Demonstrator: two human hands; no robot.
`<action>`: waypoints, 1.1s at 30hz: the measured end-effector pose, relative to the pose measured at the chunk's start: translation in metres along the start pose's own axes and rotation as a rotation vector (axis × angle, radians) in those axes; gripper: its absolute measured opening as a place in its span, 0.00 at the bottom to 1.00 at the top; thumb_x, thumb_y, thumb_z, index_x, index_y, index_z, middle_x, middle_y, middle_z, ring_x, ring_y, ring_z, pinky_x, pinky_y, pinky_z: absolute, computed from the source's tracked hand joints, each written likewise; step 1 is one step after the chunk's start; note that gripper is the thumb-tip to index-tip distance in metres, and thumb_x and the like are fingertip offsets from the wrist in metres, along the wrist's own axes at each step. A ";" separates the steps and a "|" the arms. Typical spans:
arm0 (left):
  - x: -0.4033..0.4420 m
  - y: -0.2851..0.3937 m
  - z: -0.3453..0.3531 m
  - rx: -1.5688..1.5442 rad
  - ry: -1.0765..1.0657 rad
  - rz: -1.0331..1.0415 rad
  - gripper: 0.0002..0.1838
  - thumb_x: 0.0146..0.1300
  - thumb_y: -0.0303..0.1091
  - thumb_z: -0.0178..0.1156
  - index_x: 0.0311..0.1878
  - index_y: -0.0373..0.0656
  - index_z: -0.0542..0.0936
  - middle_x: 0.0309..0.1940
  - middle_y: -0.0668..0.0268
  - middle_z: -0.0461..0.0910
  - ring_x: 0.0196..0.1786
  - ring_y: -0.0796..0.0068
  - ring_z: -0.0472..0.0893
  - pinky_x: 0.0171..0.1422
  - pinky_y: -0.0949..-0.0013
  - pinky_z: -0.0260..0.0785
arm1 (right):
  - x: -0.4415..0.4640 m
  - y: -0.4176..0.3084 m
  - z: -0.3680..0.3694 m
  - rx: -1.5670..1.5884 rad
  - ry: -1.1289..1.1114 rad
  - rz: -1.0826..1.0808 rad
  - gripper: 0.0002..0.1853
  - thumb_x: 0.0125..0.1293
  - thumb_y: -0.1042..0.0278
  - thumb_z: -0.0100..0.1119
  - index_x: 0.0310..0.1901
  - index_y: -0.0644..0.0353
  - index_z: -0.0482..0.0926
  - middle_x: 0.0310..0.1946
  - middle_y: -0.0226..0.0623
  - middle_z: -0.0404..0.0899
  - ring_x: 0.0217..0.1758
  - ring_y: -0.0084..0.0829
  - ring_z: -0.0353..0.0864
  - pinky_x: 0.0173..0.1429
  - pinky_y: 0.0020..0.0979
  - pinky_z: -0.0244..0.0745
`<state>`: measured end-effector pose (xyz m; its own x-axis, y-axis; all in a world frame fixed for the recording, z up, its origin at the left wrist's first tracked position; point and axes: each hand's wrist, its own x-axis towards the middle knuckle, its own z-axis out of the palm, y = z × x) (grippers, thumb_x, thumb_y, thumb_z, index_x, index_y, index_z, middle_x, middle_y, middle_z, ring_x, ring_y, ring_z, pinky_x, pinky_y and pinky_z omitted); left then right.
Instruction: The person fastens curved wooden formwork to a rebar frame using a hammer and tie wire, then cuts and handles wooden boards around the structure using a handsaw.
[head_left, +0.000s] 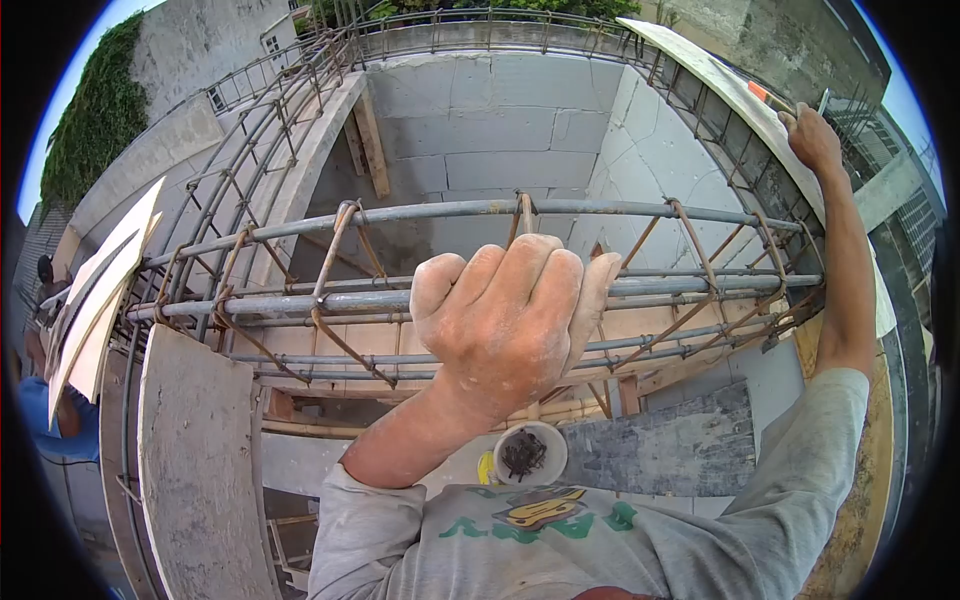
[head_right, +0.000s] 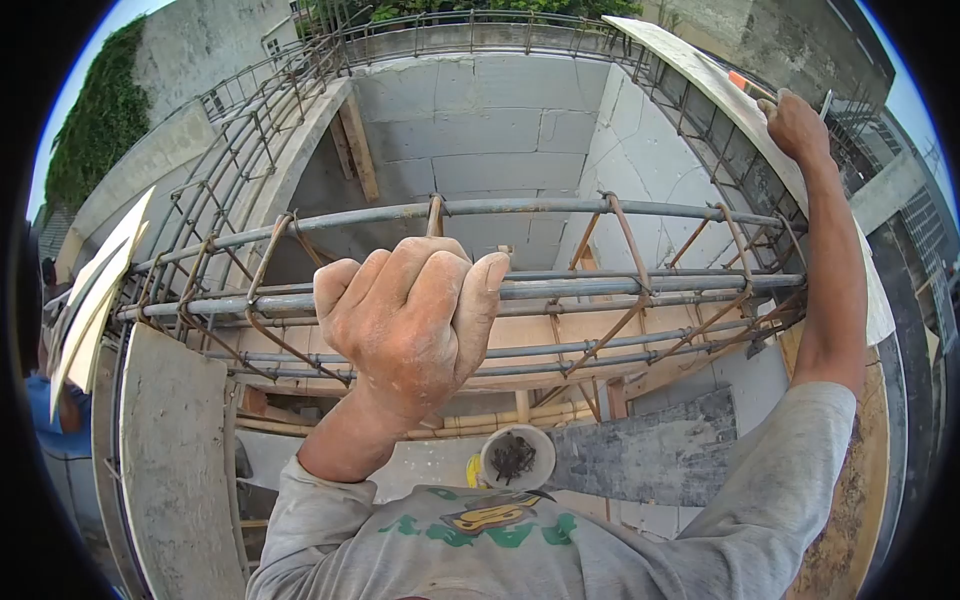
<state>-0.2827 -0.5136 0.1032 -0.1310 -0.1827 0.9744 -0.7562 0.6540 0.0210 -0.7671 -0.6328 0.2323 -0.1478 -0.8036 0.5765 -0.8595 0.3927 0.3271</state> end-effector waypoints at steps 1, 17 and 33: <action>0.001 -0.001 -0.002 -0.004 -0.005 0.012 0.15 0.56 0.41 0.70 0.21 0.51 0.74 0.21 0.77 0.77 0.19 0.81 0.64 0.35 0.70 0.48 | -0.004 0.000 -0.007 0.003 0.023 0.006 0.25 0.72 0.47 0.46 0.42 0.69 0.73 0.41 0.60 0.79 0.49 0.56 0.79 0.52 0.50 0.71; 0.000 0.002 -0.007 -0.078 -0.026 -0.055 0.15 0.52 0.44 0.71 0.24 0.52 0.74 0.23 0.76 0.74 0.22 0.78 0.64 0.38 0.67 0.49 | -0.255 0.114 -0.260 -0.186 0.088 0.186 0.30 0.72 0.44 0.49 0.53 0.70 0.77 0.43 0.63 0.80 0.48 0.60 0.78 0.52 0.49 0.71; -0.002 0.001 -0.019 -0.160 -0.179 -0.002 0.17 0.54 0.47 0.70 0.33 0.44 0.78 0.29 0.68 0.76 0.28 0.73 0.71 0.41 0.63 0.53 | -0.466 0.064 -0.258 -0.414 -0.077 0.558 0.29 0.67 0.43 0.56 0.51 0.67 0.78 0.44 0.58 0.81 0.46 0.57 0.80 0.50 0.49 0.74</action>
<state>-0.2705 -0.4988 0.1055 -0.2518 -0.3022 0.9194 -0.6470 0.7590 0.0723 -0.6272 -0.1181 0.1778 -0.5608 -0.4554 0.6915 -0.3901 0.8820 0.2645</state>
